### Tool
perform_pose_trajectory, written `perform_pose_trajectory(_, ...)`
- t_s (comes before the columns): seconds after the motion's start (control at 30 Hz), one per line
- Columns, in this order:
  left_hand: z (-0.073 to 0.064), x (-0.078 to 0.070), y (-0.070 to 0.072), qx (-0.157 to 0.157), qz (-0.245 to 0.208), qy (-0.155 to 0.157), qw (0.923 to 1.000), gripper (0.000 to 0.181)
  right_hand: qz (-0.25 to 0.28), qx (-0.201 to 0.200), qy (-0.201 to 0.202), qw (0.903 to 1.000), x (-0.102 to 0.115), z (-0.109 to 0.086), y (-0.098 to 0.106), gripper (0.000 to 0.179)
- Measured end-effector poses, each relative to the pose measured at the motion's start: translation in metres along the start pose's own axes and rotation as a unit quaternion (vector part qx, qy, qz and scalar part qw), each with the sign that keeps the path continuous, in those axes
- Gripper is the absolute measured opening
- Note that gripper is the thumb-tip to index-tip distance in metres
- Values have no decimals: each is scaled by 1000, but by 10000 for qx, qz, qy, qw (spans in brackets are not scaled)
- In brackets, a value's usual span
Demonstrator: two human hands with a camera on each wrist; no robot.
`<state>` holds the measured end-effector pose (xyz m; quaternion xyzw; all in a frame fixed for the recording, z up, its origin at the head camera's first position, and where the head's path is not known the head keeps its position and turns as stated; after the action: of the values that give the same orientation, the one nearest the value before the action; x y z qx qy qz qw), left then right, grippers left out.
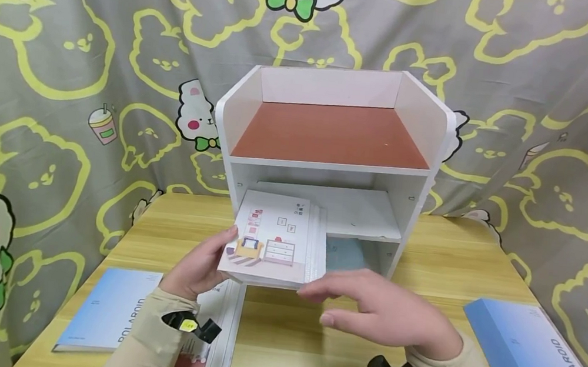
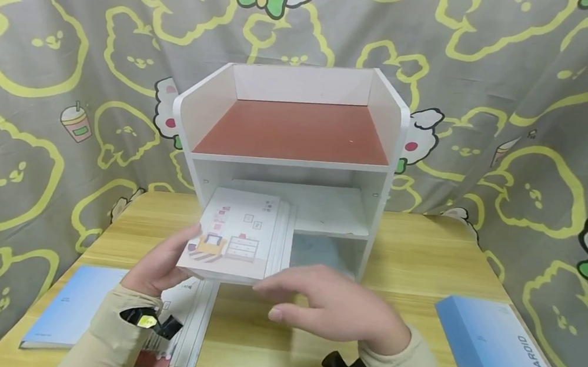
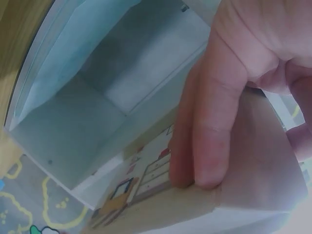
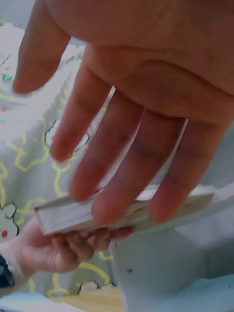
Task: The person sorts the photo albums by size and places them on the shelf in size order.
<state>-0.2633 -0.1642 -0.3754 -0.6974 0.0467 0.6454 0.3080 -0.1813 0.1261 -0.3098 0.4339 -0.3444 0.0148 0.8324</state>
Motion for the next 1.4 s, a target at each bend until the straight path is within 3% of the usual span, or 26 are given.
perform_pose_trajectory(0.13,0,1,1,-33,-51,18,10000,47,-163,-27,-284,9995,-3,5,-8,33)
perform_pose_trajectory(0.37,-1,-1,2,-211,-73,-6,9998,62,-166,-517,-186,9984,-10,12,-13,30)
perform_pose_trajectory(0.53,1,-4,-1,-24,-182,-113,9998,61,-2,-951,-481,9943,-19,18,-13,27)
perform_pose_trajectory(0.67,1,-6,-1,181,-11,-157,9997,55,75,-1368,-683,9882,-30,22,-15,25)
perform_pose_trajectory(0.87,3,-7,1,506,133,-261,9983,45,238,-1928,-631,9789,-46,27,-23,30)
perform_pose_trajectory(1.07,3,-7,2,406,309,-253,9984,45,628,-2212,-514,9718,-59,28,-30,30)
perform_pose_trajectory(1.2,2,-9,3,107,935,-320,9950,46,925,-2279,-470,9682,-65,28,-31,29)
perform_pose_trajectory(1.27,1,-12,2,-283,1629,-335,9857,48,919,-2243,-461,9691,-65,28,-30,29)
perform_pose_trajectory(1.3,0,-14,1,-512,2107,-365,9755,48,809,-2207,-423,9711,-64,28,-29,29)
perform_pose_trajectory(1.33,-2,-17,0,-758,2667,-419,9599,49,624,-2150,-363,9739,-61,27,-27,30)
perform_pose_trajectory(1.37,-4,-21,-2,-1035,3314,-529,9363,50,356,-2071,-306,9772,-58,26,-24,29)
perform_pose_trajectory(1.4,-7,-26,-5,-1301,3953,-661,9069,50,24,-1981,-264,9798,-54,24,-21,29)
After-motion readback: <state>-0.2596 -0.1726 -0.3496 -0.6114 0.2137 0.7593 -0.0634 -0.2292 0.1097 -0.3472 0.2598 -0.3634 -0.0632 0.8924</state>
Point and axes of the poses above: each hand's wrist, its own z-axis towards the middle knuckle, its own y-axis out of the back of the hand, x = y × z, the point moved 4 cm from there along z, towards the middle knuckle, and after that the axes turned 7 degrees about -x, right-handed, at the moved point
